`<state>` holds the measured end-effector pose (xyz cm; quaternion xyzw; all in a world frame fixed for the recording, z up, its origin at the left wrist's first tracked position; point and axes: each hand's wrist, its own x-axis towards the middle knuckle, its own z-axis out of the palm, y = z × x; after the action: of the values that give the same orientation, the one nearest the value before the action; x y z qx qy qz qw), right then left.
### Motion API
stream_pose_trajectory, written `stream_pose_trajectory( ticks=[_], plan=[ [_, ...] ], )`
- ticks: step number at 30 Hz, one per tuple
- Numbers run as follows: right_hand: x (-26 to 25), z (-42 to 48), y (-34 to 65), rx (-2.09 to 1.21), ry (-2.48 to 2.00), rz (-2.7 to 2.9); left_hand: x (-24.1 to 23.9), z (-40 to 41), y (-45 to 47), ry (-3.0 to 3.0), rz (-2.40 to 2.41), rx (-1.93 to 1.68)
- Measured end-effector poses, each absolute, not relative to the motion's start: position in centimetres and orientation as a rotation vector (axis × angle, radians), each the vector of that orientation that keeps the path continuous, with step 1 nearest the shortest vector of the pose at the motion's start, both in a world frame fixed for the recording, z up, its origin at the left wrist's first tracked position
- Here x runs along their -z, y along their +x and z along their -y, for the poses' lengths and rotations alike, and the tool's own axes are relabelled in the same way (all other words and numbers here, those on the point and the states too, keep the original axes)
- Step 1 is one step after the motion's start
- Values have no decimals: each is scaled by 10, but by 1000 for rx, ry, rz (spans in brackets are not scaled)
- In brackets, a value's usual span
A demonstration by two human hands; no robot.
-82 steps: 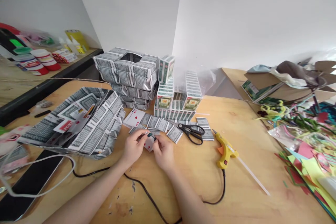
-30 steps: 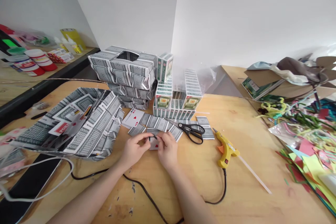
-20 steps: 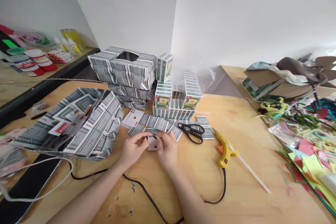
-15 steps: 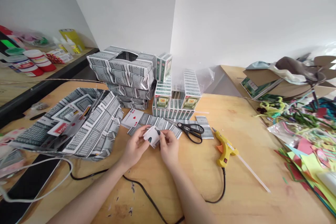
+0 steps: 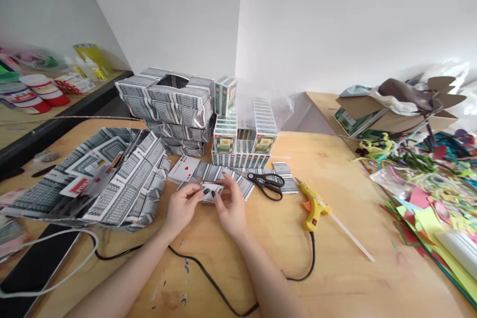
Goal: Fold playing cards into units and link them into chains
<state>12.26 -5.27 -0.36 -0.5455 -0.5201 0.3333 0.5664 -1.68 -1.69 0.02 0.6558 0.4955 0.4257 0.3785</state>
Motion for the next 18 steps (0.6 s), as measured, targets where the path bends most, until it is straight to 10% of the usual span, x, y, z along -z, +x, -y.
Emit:
stream_pose_trajectory(
  ticks=[18],
  plan=[
    [-2,54,124,-618,-1356,1317,-3,26,-9,1693,-1262,-1003]
  ],
)
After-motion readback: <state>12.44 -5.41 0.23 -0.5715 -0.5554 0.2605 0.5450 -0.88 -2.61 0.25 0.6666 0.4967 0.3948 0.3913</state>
